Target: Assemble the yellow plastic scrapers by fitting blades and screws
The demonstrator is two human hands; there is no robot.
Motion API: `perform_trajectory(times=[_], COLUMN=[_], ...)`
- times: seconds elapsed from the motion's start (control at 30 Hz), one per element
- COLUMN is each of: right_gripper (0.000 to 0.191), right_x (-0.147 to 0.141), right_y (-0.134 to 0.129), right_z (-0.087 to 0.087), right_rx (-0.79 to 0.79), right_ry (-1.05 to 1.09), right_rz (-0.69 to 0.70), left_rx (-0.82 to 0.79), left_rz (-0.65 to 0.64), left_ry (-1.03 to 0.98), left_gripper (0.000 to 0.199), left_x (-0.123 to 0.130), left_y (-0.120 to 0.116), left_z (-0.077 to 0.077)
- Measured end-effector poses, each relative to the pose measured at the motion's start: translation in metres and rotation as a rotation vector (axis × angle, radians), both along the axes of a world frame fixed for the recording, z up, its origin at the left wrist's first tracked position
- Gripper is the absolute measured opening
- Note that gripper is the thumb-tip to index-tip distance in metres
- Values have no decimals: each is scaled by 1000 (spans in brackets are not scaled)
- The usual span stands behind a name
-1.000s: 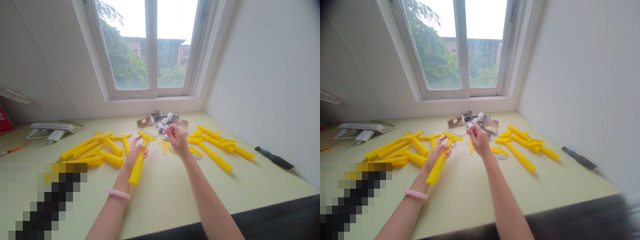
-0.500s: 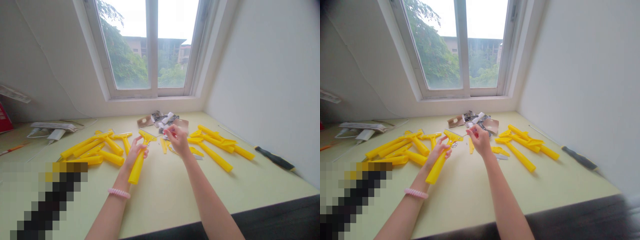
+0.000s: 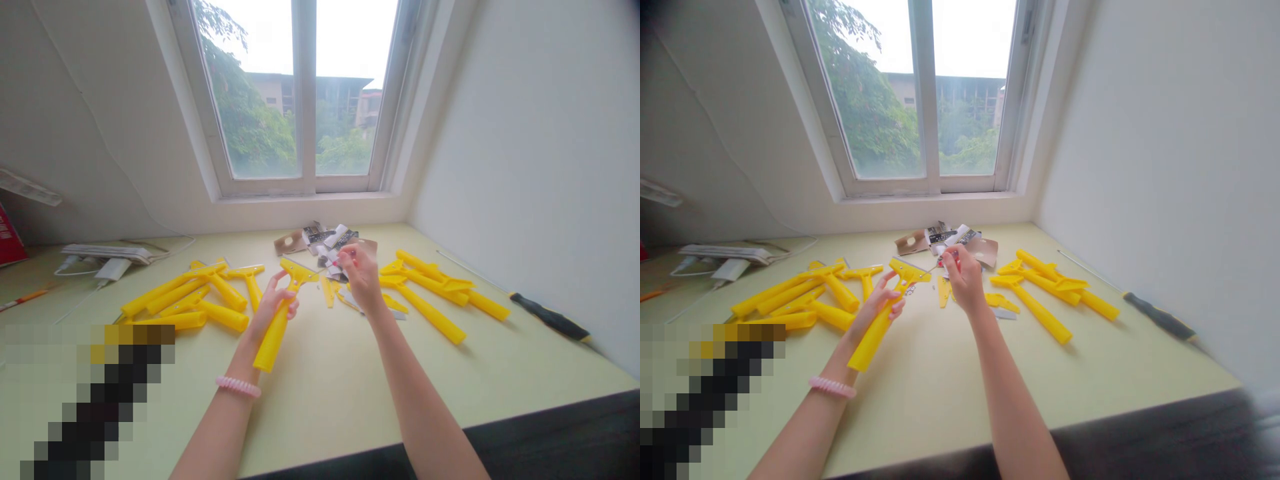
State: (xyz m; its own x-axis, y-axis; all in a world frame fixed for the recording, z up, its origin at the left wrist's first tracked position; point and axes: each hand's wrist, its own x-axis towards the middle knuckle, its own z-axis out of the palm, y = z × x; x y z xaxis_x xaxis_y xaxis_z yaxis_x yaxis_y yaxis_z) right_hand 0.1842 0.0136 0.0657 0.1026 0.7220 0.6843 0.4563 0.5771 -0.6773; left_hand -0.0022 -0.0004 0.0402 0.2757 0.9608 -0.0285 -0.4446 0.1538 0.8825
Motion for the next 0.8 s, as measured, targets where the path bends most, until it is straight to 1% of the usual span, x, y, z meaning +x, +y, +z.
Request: perform_trajectory(times=[0.13,0.27,0.43,0.57,0.63,0.7,0.8], right_gripper=[24,25,25,21,21,22,21], right_x=[1,2,2,0,0,1,3], right_y=[1,-1,-1,0,-1,-3,-2], right_z=[-1,0,0,0,0,1,1], right_rx=[20,30,31,-13,-55,-87,-67], right_ry=[68,66,-18,-101,-133,-149,-165], right_rz=[-41,-104,-108,-134,-122,-74,-31], left_rx=[-8,-3,-38,-29,-21,-16,-16], left_rz=[-30,-20,-30,-19,-9,-7,-7], left_ry=[0,7,-13,12,27,47,73], left_gripper=[66,64,56,53,56,57,56], left_x=[0,1,0,1,1,1,1], left_y=[0,-1,1,2,2,2,2], left_z=[0,1,1,-1,-2,-3,-5])
